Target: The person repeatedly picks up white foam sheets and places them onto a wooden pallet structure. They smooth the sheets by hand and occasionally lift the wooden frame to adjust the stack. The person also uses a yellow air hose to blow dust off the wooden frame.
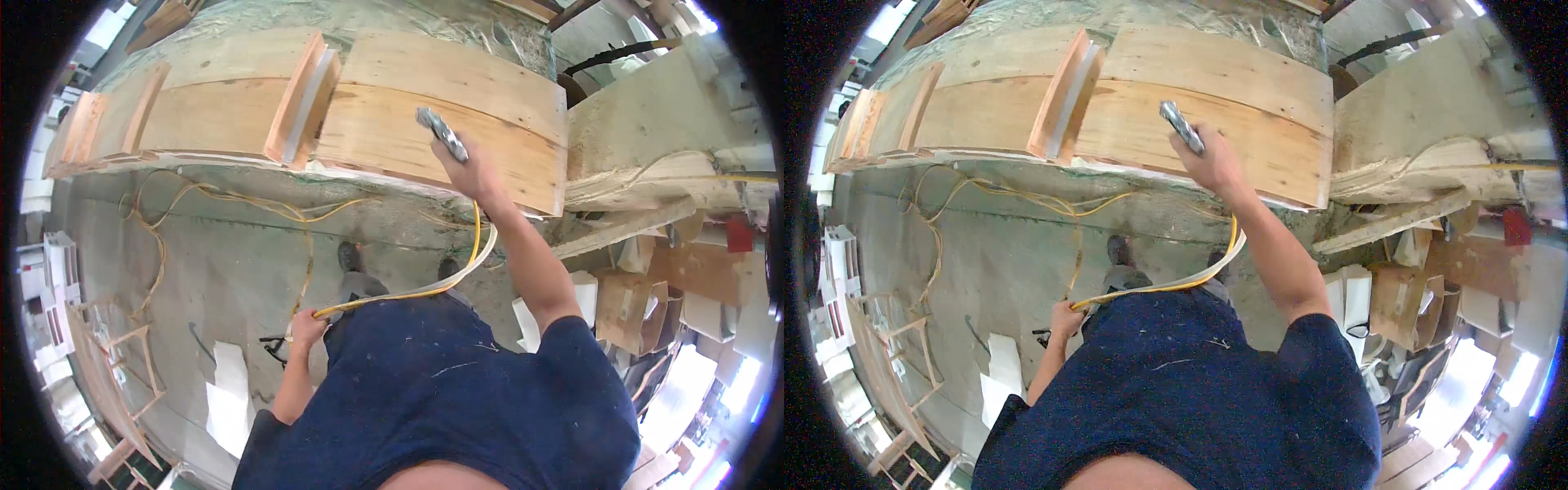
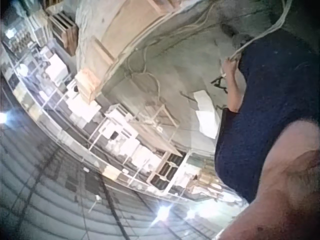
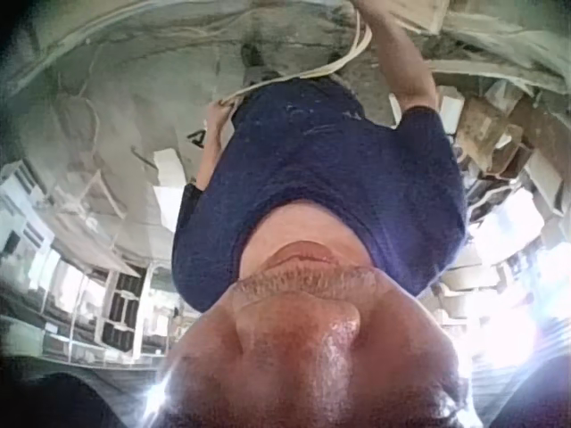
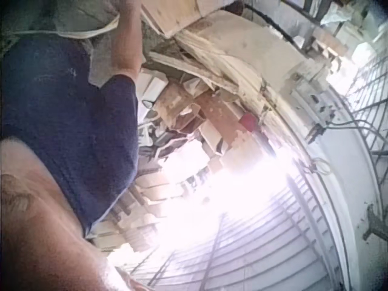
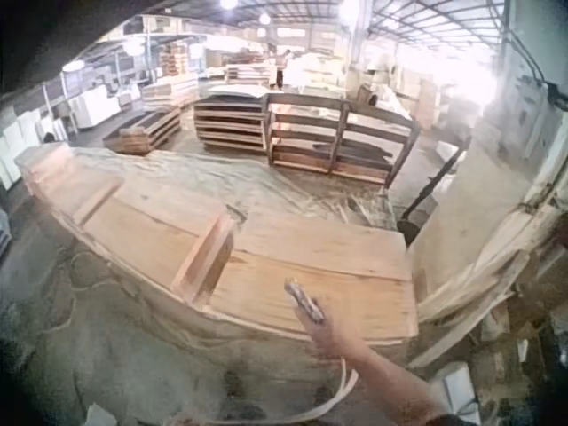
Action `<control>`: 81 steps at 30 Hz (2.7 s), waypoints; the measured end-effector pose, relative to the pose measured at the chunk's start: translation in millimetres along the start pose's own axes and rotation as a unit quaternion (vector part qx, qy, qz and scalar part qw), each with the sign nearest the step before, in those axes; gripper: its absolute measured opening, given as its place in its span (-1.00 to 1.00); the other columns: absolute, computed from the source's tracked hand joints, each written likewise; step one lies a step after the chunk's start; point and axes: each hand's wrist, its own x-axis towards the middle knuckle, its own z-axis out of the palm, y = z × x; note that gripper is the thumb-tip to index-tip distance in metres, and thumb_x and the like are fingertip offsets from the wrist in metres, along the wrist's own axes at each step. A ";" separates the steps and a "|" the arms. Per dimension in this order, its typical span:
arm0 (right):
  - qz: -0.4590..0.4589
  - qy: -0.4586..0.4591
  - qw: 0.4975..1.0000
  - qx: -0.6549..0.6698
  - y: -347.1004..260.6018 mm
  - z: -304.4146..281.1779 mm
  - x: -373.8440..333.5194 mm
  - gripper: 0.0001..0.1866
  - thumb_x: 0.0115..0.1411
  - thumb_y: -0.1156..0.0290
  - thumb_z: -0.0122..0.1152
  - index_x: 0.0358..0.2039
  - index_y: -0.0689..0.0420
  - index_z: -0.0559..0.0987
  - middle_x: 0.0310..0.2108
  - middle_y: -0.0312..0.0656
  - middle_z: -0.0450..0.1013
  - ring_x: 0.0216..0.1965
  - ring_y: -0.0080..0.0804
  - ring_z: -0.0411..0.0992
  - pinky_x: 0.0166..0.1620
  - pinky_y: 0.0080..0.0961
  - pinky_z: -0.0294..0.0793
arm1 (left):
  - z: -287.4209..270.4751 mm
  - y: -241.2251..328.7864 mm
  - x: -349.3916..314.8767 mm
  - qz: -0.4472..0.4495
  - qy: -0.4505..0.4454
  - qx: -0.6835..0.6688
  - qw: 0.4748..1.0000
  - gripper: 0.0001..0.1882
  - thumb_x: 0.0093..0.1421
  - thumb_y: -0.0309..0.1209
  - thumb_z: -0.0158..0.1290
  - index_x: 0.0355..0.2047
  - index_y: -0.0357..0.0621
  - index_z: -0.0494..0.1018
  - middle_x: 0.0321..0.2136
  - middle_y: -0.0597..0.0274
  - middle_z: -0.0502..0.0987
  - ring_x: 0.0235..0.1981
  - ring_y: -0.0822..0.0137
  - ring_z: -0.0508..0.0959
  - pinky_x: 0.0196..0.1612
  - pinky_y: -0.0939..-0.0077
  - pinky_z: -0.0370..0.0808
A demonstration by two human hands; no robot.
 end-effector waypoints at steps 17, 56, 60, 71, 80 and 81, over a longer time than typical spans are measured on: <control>0.051 -0.036 0.996 -0.069 -125.4 123.5 -60.5 -0.65 0.14 0.15 0.21 -0.20 0.15 0.49 -0.40 0.03 0.48 -0.33 -0.08 0.47 -0.26 -0.27 0.43 | -72.3 -141.4 93.4 0.010 -0.117 -0.094 0.989 -0.72 -0.10 -0.22 0.18 -0.44 -0.15 0.56 -0.49 -0.13 0.54 -0.41 -0.06 0.55 -0.34 0.18 0.46; 0.174 0.205 0.963 0.014 -140.4 189.4 -152.3 -0.60 0.09 0.19 0.28 -0.19 0.21 0.47 -0.42 -0.04 0.49 -0.33 -0.14 0.49 -0.25 -0.35 0.45 | -208.6 -225.8 171.9 0.204 -0.173 0.099 0.959 -0.54 0.00 -0.02 0.14 -0.42 -0.25 0.51 -0.51 -0.14 0.53 -0.41 -0.09 0.54 -0.35 0.20 0.44; 0.126 0.162 0.979 0.015 -185.2 227.2 -148.8 -0.64 0.11 0.21 0.25 -0.19 0.17 0.46 -0.41 -0.03 0.50 -0.32 -0.06 0.50 -0.23 -0.30 0.45 | -221.3 -330.8 223.5 0.138 -0.293 0.125 0.938 -0.49 0.03 0.01 0.10 -0.32 -0.26 0.52 -0.41 -0.21 0.54 -0.29 -0.10 0.56 -0.29 0.18 0.45; 0.283 0.263 0.918 0.087 -164.8 246.1 -201.5 -0.67 0.15 0.13 0.21 -0.29 0.15 0.49 -0.59 -0.28 0.33 -0.51 -0.53 0.26 -0.40 -0.48 0.32 | -269.5 -279.4 257.0 0.145 -0.284 0.075 0.945 -0.71 0.08 -0.21 0.15 -0.50 -0.23 0.52 -0.74 0.27 0.39 -0.66 0.44 0.41 -0.53 0.40 0.37; 0.368 0.366 0.845 0.132 -106.2 194.6 -254.8 -0.57 0.14 0.04 0.19 -0.29 0.21 0.51 -0.54 -0.15 0.41 -0.45 -0.37 0.35 -0.31 -0.38 0.36 | -244.4 -277.0 252.6 0.179 -0.216 0.054 0.958 -0.62 0.04 -0.14 0.18 -0.62 -0.22 0.42 -0.77 0.27 0.33 -0.67 0.43 0.32 -0.55 0.37 0.31; 0.365 0.388 0.837 0.130 -97.0 190.3 -261.7 -0.57 0.14 0.03 0.19 -0.29 0.20 0.52 -0.53 -0.15 0.43 -0.44 -0.37 0.36 -0.29 -0.39 0.37 | -241.9 -265.4 243.4 0.198 -0.201 0.068 0.957 -0.61 0.04 -0.13 0.18 -0.63 -0.23 0.42 -0.77 0.25 0.32 -0.67 0.42 0.31 -0.54 0.36 0.30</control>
